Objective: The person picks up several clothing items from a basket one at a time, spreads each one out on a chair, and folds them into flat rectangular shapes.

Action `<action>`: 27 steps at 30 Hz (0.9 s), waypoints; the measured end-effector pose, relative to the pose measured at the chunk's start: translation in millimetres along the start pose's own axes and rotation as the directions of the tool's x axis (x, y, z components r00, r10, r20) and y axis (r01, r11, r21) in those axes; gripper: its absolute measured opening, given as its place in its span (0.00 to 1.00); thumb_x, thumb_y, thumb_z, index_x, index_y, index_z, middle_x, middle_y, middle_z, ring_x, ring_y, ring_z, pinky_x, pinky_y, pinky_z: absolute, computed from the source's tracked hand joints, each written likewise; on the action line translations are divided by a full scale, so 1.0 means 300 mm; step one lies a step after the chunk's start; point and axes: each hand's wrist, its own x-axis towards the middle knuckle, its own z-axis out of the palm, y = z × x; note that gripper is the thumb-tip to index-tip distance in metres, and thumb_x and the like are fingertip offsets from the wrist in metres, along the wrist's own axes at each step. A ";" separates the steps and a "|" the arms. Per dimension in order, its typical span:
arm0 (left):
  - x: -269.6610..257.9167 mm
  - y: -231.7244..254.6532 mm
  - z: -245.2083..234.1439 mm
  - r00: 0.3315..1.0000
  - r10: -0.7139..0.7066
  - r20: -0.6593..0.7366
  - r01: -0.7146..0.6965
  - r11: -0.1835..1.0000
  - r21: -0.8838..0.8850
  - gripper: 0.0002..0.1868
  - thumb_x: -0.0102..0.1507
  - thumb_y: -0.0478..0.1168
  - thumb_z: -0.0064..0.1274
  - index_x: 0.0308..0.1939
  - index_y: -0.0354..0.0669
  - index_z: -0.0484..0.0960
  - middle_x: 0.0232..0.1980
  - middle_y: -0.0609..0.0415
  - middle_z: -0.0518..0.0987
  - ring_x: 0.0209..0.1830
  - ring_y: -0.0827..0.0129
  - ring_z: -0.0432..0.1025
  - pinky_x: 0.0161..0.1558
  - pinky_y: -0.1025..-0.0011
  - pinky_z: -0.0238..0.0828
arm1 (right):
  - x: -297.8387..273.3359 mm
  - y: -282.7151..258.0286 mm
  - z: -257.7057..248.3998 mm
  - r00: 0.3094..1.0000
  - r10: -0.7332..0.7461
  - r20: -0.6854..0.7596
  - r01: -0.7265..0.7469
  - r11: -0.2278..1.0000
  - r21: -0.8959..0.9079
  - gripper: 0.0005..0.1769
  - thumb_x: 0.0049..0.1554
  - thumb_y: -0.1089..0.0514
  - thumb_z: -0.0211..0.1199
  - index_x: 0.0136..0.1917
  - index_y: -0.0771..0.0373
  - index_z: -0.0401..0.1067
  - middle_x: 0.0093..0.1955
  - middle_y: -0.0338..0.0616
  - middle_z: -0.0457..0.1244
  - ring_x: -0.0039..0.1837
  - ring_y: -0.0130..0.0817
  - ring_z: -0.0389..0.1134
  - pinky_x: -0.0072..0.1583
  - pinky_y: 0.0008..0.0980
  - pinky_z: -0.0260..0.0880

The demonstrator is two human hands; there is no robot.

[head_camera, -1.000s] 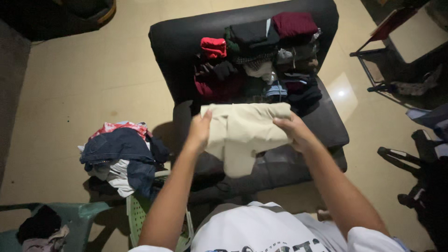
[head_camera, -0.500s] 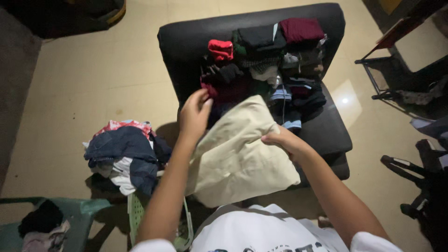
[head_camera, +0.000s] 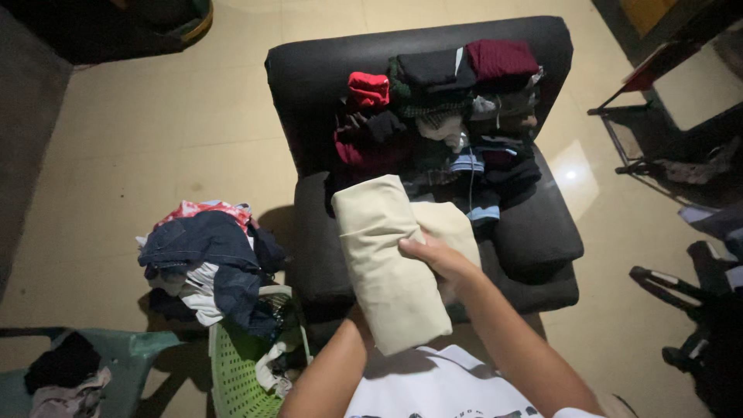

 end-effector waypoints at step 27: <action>-0.098 0.093 -0.213 0.806 0.415 -0.422 -0.402 0.907 0.125 0.38 0.59 0.59 0.50 0.67 0.39 0.72 0.65 0.44 0.77 0.64 0.50 0.72 0.65 0.51 0.66 | 0.196 0.465 -0.320 0.988 -0.127 -0.086 0.140 0.975 0.173 0.39 0.56 0.38 0.58 0.78 0.42 0.53 0.77 0.48 0.56 0.73 0.42 0.61 0.69 0.43 0.64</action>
